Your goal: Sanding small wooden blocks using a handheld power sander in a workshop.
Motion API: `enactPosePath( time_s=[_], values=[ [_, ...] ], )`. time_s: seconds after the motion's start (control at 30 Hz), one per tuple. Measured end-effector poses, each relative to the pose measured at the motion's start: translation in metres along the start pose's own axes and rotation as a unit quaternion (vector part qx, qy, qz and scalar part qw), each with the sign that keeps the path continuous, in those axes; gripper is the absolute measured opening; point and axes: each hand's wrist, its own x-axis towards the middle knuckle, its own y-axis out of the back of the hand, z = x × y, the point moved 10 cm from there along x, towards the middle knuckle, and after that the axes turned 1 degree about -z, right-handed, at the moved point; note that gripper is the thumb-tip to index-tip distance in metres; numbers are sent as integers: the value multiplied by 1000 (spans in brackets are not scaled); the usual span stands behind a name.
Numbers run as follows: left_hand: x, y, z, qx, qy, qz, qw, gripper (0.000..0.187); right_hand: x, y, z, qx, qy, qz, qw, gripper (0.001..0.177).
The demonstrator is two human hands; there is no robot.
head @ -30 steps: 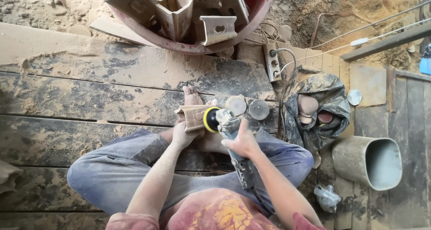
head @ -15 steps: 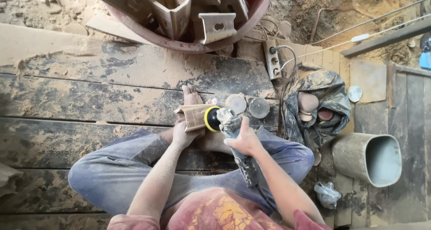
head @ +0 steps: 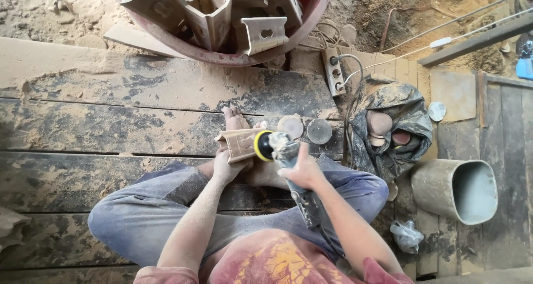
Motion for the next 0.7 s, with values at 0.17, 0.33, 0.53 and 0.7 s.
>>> enactPosePath(
  time_s=[0.17, 0.33, 0.53, 0.7],
  values=[
    [-14, 25, 39, 58, -114, 14, 992, 40, -9, 15, 71, 83, -37, 73, 993, 96],
    [-60, 56, 120, 221, -219, -2, 950, 43, -35, 28, 96, 130, -61, 112, 983, 102],
    [-130, 57, 193, 426, -432, 86, 790, 16, -39, 36, 100, 138, -50, 139, 979, 97],
    [-185, 85, 288, 477, -452, 129, 743, 21, -45, 35, 91, 159, -46, 143, 976, 95]
  ],
)
